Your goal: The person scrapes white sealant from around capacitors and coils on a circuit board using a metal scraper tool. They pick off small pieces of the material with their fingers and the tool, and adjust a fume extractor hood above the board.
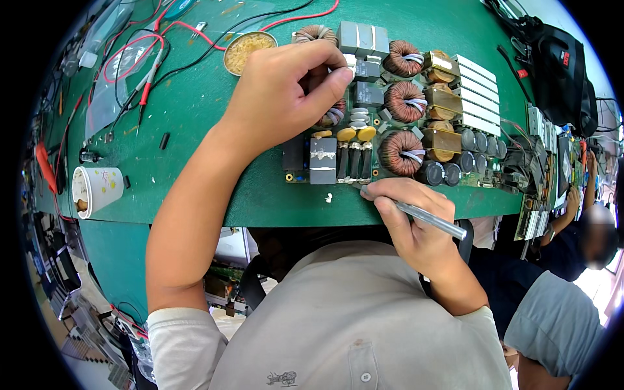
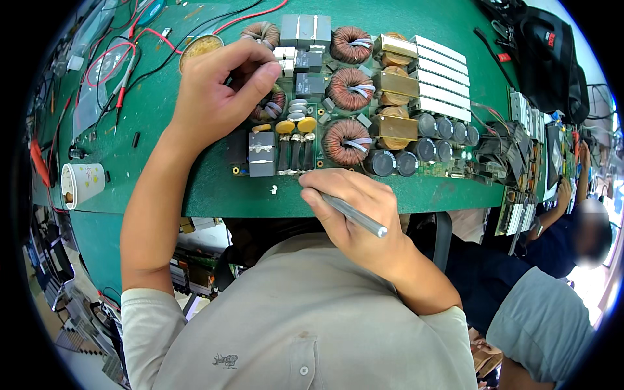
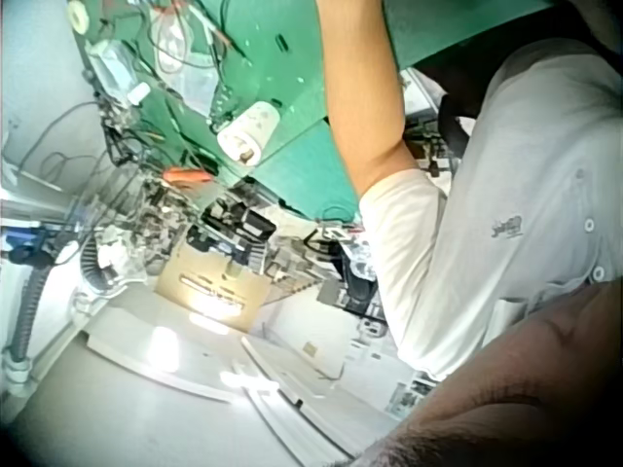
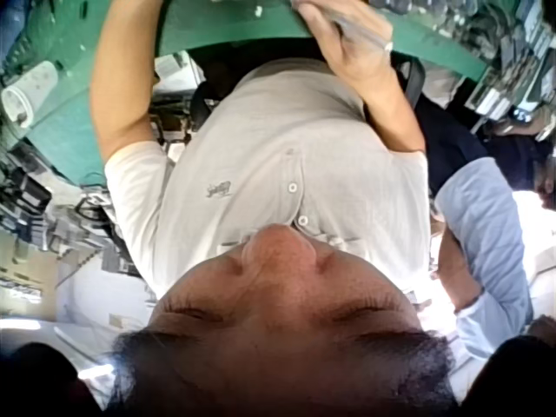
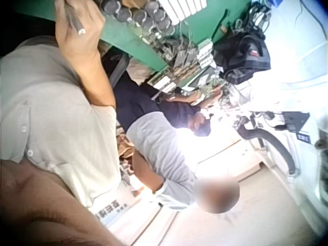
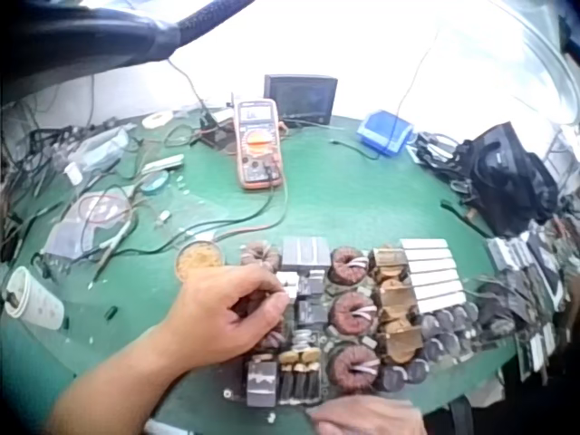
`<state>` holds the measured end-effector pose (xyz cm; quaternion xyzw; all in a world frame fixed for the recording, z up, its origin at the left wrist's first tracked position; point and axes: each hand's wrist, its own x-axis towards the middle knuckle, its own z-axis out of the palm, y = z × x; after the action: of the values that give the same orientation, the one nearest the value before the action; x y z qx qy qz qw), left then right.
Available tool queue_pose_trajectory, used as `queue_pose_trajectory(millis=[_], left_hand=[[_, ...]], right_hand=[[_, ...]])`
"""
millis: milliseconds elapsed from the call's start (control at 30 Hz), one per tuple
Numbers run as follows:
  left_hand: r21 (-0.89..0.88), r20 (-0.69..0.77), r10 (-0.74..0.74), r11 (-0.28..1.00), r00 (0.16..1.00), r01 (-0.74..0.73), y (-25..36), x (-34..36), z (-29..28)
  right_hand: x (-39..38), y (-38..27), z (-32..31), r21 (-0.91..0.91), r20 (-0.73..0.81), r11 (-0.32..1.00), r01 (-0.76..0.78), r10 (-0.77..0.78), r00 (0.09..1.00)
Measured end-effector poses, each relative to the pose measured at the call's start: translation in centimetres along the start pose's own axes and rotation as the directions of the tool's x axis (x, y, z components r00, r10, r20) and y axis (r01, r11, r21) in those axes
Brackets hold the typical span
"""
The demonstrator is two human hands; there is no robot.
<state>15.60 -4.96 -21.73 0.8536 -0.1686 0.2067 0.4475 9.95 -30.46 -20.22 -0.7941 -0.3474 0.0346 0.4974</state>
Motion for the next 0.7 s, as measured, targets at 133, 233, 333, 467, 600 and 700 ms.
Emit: queue_pose_trajectory(millis=[133, 233, 333, 467, 600, 700], left_hand=[[0.002, 0.014, -0.005, 1.000, 1.000, 0.004, -0.1, -0.1, -0.1], [0.018, 0.024, -0.019, 1.000, 1.000, 0.019, -0.1, -0.2, -0.1], [0.022, 0.018, -0.016, 1.000, 1.000, 0.016, -0.1, -0.2, -0.1], [0.015, 0.022, -0.034, 0.999, 0.999, 0.034, 0.0, -0.1, -0.1], [0.033, 0.043, -0.025, 0.999, 0.999, 0.024, -0.1, 0.1, -0.3], [0.005, 0.033, -0.079, 0.997, 0.996, 0.079, 0.3, 0.0, -0.1]], right_hand=[[1.3, -1.0, 0.1, -0.067, 0.032, 0.998, 0.006, -0.003, 0.999], [1.5, -1.2, 0.3, -0.114, 0.051, 0.993, 0.004, 0.002, 0.999], [1.5, -1.9, 0.5, -0.205, 0.095, 0.979, 0.005, 0.015, 0.995], [1.5, -1.8, 0.4, -0.182, 0.082, 0.983, -0.007, 0.022, 0.996], [-0.7, 0.5, 0.2, 0.034, 0.000, 0.997, -0.063, 0.063, 0.998], [-1.4, 0.7, -0.1, 0.193, -0.019, 0.960, -0.203, 0.211, 0.977]])
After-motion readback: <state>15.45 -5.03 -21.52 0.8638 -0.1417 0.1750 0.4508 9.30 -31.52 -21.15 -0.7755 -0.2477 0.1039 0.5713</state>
